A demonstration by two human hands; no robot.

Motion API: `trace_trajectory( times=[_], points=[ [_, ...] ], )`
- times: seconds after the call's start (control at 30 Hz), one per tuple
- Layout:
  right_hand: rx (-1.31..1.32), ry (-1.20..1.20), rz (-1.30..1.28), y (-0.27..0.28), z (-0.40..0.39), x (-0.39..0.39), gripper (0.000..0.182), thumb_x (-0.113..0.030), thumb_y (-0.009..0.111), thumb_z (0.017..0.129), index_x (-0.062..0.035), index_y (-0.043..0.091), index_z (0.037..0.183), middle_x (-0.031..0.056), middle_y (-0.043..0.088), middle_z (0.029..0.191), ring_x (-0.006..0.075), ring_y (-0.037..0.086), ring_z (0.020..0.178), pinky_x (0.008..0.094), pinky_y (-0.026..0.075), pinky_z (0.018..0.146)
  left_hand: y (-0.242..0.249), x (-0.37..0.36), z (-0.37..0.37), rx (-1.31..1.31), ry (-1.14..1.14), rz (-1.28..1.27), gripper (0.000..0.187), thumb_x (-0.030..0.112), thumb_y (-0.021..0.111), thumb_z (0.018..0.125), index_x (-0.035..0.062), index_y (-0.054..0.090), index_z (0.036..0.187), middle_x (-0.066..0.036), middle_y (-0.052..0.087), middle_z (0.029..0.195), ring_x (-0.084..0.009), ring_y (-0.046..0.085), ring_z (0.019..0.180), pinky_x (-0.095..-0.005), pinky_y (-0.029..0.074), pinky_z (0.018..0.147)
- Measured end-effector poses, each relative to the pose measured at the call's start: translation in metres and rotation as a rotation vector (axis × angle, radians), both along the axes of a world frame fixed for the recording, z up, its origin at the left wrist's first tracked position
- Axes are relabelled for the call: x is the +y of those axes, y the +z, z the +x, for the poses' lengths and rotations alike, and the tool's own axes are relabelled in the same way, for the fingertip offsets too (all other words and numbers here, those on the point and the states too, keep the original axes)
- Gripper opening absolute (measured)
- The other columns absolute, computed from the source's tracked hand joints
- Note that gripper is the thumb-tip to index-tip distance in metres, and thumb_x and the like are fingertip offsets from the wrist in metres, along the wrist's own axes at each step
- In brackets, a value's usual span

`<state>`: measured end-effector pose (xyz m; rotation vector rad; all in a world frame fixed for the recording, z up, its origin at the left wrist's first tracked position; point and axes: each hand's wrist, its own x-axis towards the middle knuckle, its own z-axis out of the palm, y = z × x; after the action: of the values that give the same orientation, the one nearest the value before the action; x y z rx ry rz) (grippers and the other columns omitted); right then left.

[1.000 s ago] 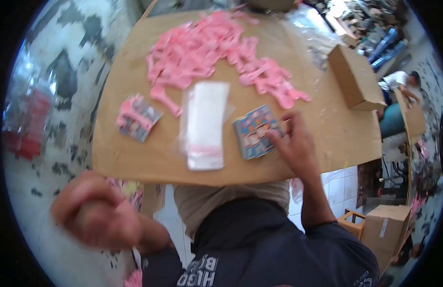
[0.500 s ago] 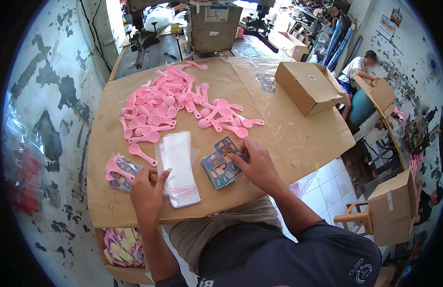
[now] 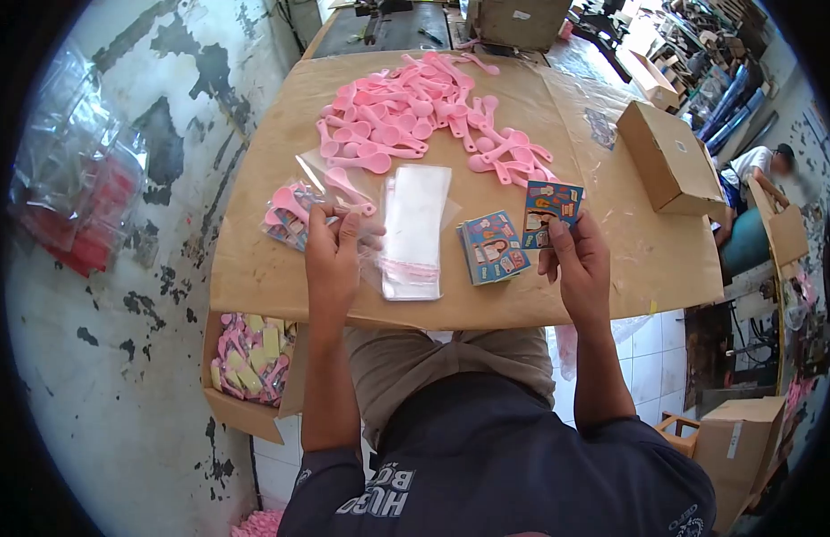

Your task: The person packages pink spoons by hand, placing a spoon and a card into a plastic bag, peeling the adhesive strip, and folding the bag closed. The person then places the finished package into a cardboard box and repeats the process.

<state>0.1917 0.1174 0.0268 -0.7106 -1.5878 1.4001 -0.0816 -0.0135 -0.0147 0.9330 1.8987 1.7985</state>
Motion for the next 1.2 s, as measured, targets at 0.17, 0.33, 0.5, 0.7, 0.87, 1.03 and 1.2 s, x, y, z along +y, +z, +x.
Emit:
trace_trajectory(
  times=[0.17,0.33,0.5,0.7,0.87,1.03,1.2],
  points=[
    [-0.056,0.125,0.006,-0.005,-0.009,-0.007,0.021,-0.016,0.063,0.105,-0.0018,0.062,0.120,-0.0013,0.063,0.085,0.0032,0.056,0.066,0.0199,0.044,0.056,0.015,0.002,0.022,-0.459,-0.191,0.334,0.023,0.016,0.060,0.106,0.0033,0.055,0.124,-0.019,0.075,0.110,-0.0233,0.076,0.090,-0.0302,0.061,0.076],
    [-0.148,0.213,-0.012,-0.001,-0.022,-0.022,0.018,-0.015,0.068,0.102,-0.0010,0.067,0.113,-0.0005,0.067,0.085,0.0038,0.060,0.068,0.0212,0.049,0.060,0.008,0.001,0.032,-0.677,-0.167,0.480,0.027,0.014,0.070,0.100,0.0050,0.065,0.125,-0.017,0.074,0.115,-0.0232,0.075,0.095,-0.0311,0.062,0.081],
    [-0.168,0.338,-0.012,0.001,-0.030,-0.028,0.018,-0.016,0.068,0.102,-0.0010,0.067,0.112,0.0004,0.066,0.083,0.0042,0.059,0.066,0.0223,0.049,0.058,0.005,0.007,0.057,-0.594,-0.112,0.610,0.023,0.011,0.070,0.099,0.0037,0.066,0.121,-0.018,0.074,0.117,-0.0229,0.075,0.097,-0.0315,0.062,0.082],
    [-0.023,0.266,-0.166,0.005,-0.040,-0.032,0.017,-0.016,0.068,0.102,-0.0008,0.066,0.110,0.0001,0.064,0.080,0.0042,0.057,0.062,0.0231,0.046,0.054,0.024,0.012,0.076,-0.698,-0.205,0.585,0.026,0.010,0.066,0.102,0.0003,0.064,0.126,-0.021,0.071,0.123,-0.0218,0.072,0.106,-0.0302,0.059,0.089],
    [-0.140,0.228,-0.046,0.002,-0.040,-0.034,0.016,-0.015,0.067,0.102,-0.0022,0.066,0.111,-0.0011,0.063,0.078,0.0040,0.056,0.061,0.0223,0.045,0.054,0.024,0.017,0.082,-0.754,-0.231,0.606,0.029,0.008,0.064,0.103,-0.0019,0.061,0.130,-0.022,0.071,0.125,-0.0190,0.072,0.106,-0.0304,0.058,0.093],
    [-0.268,0.328,0.124,0.005,-0.034,-0.023,0.014,-0.014,0.068,0.101,-0.0042,0.067,0.111,-0.0018,0.063,0.079,0.0042,0.059,0.065,0.0209,0.045,0.056,0.016,0.014,0.078,-0.650,-0.349,0.484,0.028,0.008,0.064,0.102,-0.0030,0.062,0.127,-0.020,0.071,0.122,-0.0218,0.072,0.107,-0.0359,0.058,0.096],
    [0.054,0.361,-0.303,0.002,-0.035,-0.018,0.016,-0.012,0.069,0.101,-0.0015,0.062,0.112,0.0015,0.066,0.089,0.0067,0.063,0.072,0.0216,0.050,0.059,0.017,0.017,0.083,-0.645,-0.273,0.553,0.029,0.006,0.068,0.100,-0.0061,0.064,0.125,-0.014,0.076,0.107,-0.0141,0.072,0.096,-0.0281,0.056,0.089]
  ],
)
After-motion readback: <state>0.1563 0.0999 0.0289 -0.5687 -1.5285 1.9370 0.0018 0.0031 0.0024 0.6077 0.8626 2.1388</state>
